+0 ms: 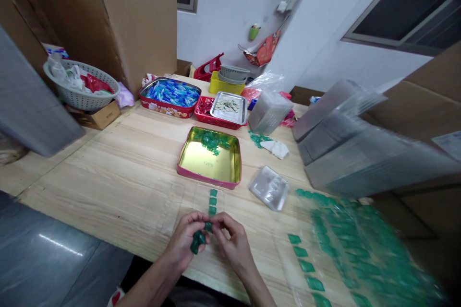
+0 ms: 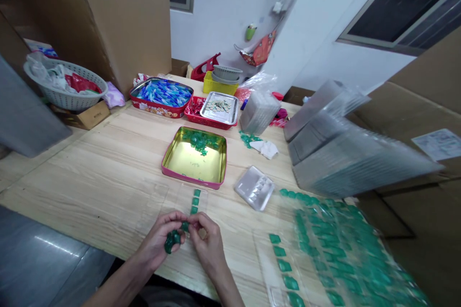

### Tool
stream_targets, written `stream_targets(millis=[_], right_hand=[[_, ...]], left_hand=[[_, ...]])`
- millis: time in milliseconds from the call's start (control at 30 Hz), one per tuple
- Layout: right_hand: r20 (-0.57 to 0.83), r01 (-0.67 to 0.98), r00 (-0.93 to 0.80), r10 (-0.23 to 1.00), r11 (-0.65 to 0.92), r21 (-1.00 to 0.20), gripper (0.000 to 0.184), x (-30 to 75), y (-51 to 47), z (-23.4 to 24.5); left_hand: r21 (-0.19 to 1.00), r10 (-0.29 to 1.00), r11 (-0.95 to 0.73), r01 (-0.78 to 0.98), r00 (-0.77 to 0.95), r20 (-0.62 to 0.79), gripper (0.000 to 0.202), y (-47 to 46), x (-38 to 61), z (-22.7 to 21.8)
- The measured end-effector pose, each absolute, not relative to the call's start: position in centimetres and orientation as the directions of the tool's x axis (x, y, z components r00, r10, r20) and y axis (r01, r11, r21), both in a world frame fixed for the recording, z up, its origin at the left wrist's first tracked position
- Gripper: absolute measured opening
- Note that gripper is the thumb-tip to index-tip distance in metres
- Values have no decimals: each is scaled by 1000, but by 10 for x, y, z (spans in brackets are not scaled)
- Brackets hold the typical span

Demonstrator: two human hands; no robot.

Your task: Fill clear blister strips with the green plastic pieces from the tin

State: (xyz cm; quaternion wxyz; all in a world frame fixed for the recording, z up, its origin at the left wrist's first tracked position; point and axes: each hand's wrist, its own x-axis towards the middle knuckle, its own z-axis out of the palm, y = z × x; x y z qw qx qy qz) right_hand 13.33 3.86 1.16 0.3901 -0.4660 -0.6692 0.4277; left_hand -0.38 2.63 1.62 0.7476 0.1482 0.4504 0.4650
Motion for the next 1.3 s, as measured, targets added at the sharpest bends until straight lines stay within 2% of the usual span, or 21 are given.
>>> stream_targets(millis=[167,267,400,500,633,767,900,1000,1133,1233,1300], right_hand=[[259,224,-332,907,343,-912,21,135,38,15],[261,214,-276,925,324,-922,19,136,37,17],[230,199,-268,935,288,-937,18,137,33,16],[161,149,-234,959,199,-969,15,138,29,12],[-4,4,-206,978,-4,-1000,11,141,20,3],[-163,-67,-188,969,-178,-982,15,145,14,-6],[-252,-101,-185,950,-274,-957,22,148,16,-9],[-251,-61,-179,951,-265,-962,24,150,23,-10],[-160,71,-153,975,-150,-986,21,149,35,-14],[-106,229,-139,985,-72,-971,14,146,43,-17],[-54,372,-118,992,-6,-928,9,144,46,-17]], left_hand=[[504,787,571,-649,256,-562,23,27,-7,16],[421,733,638,-645,340,-589,24,28,-10,16],[419,725,638,-646,321,-610,26,28,-11,16],[427,721,644,-635,315,-618,26,28,-11,15],[550,764,620,-559,270,-586,24,24,-6,14],[692,793,602,-398,191,-579,22,22,-1,12],[697,775,630,-341,217,-594,19,24,0,11],[713,778,627,-313,203,-595,17,28,0,11],[833,858,513,-206,95,-505,16,38,3,7],[938,938,347,22,4,-347,9,49,4,0],[950,972,233,210,-37,-230,11,56,5,-5]])
